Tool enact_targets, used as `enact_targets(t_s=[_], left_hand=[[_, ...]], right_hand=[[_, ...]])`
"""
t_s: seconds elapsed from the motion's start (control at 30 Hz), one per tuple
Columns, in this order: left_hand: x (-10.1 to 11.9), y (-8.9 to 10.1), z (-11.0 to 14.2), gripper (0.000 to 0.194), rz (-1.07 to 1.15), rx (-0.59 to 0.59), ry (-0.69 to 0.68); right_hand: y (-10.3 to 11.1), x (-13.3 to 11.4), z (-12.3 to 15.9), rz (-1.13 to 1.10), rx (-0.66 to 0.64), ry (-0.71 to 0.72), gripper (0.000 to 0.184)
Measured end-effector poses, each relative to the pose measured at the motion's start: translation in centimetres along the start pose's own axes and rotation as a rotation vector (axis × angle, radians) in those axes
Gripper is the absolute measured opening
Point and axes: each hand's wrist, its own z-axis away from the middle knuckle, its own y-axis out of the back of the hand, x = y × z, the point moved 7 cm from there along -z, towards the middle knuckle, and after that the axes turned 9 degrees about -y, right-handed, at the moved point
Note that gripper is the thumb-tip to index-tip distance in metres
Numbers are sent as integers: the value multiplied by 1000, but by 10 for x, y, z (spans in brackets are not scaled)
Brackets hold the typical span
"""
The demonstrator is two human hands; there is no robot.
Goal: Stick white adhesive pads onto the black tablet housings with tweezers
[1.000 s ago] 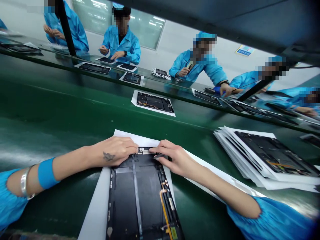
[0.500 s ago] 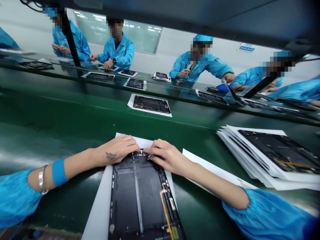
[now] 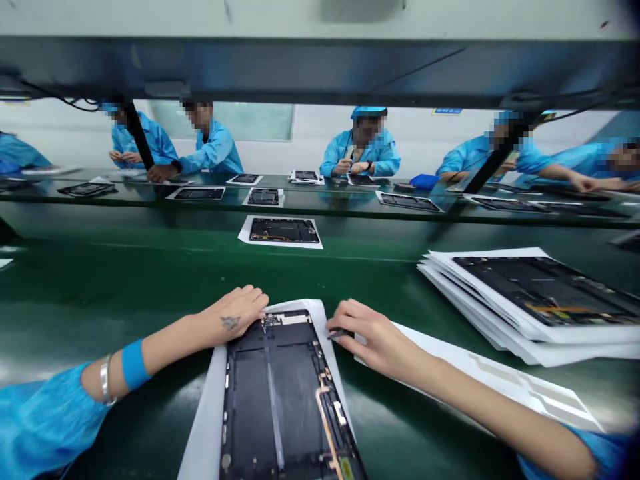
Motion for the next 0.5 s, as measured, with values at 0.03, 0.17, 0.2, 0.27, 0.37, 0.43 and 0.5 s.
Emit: enact_targets(t_s=[0.03,0.17,0.2,0.27,0.37,0.43,0.5], left_hand=[[-1,3,-1,20,15,14,3],[-24,22,5,21,79,119,128],[-35,31,8,22,91,162,180],[-62,55,8,24,104,273,298],[-105,90,-15,28,120,422,443],[-128,104,-50,28,144,485,515],[-141,105,-95,23,194,533,582]], right_hand=[[3,6,8,14,25,-31,20],[12,33,43,44,88,-151,25],[12,39,51,44,86,-176,26],[10,46,64,37,66,-211,29],[9,49,75,24,48,-232,34],[8,46,75,21,38,-235,34],[8,42,72,30,24,-227,34]])
